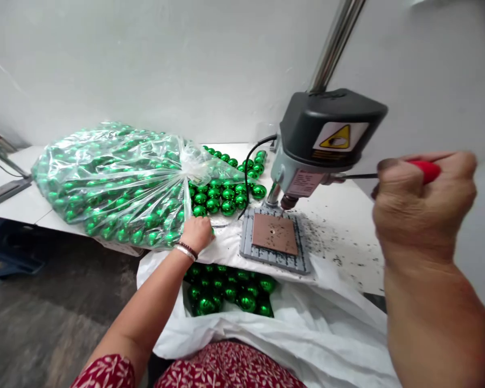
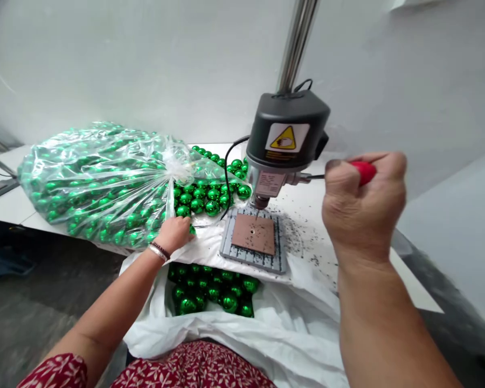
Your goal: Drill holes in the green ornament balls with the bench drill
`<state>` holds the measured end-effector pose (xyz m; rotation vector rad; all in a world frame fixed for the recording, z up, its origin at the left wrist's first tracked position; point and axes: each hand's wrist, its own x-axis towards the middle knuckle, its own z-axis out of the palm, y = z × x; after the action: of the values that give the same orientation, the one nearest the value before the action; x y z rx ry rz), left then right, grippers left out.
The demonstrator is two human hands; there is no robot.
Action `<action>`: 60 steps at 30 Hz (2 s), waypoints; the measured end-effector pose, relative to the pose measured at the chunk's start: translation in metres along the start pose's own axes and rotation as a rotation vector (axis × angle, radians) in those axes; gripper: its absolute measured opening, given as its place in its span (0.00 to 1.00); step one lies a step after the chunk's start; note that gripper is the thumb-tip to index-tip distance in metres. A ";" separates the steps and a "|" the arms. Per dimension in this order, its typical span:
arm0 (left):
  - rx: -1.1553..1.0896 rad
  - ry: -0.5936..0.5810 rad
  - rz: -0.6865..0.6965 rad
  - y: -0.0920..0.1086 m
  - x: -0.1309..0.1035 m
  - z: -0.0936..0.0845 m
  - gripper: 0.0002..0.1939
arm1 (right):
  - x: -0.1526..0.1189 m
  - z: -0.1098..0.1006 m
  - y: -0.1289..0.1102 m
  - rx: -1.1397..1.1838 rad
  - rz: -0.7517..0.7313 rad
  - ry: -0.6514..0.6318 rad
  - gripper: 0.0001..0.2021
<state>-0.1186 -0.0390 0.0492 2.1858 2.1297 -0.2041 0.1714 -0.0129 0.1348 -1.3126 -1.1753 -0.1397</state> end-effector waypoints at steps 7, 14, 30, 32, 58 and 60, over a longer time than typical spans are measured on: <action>0.037 0.049 0.016 0.004 -0.011 0.030 0.26 | -0.001 -0.002 -0.011 0.055 0.123 -0.002 0.10; -0.853 0.238 0.141 0.025 -0.006 0.005 0.28 | 0.001 -0.002 -0.009 0.031 0.150 -0.017 0.13; -0.986 0.103 0.158 0.082 0.038 0.012 0.31 | -0.002 -0.008 -0.017 0.244 0.048 -0.052 0.09; -0.941 0.085 0.211 0.083 0.040 0.013 0.30 | -0.002 -0.008 -0.017 0.242 0.026 -0.050 0.08; -0.636 0.123 0.467 0.101 0.067 0.021 0.32 | 0.019 -0.010 -0.029 0.108 0.061 -0.137 0.08; -0.645 0.134 0.513 0.101 0.069 0.023 0.33 | 0.018 -0.010 -0.029 0.099 0.061 -0.140 0.08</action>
<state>-0.0167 0.0225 0.0127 2.2457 1.3226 0.5878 0.1659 -0.0210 0.1695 -1.2852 -1.2428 0.0551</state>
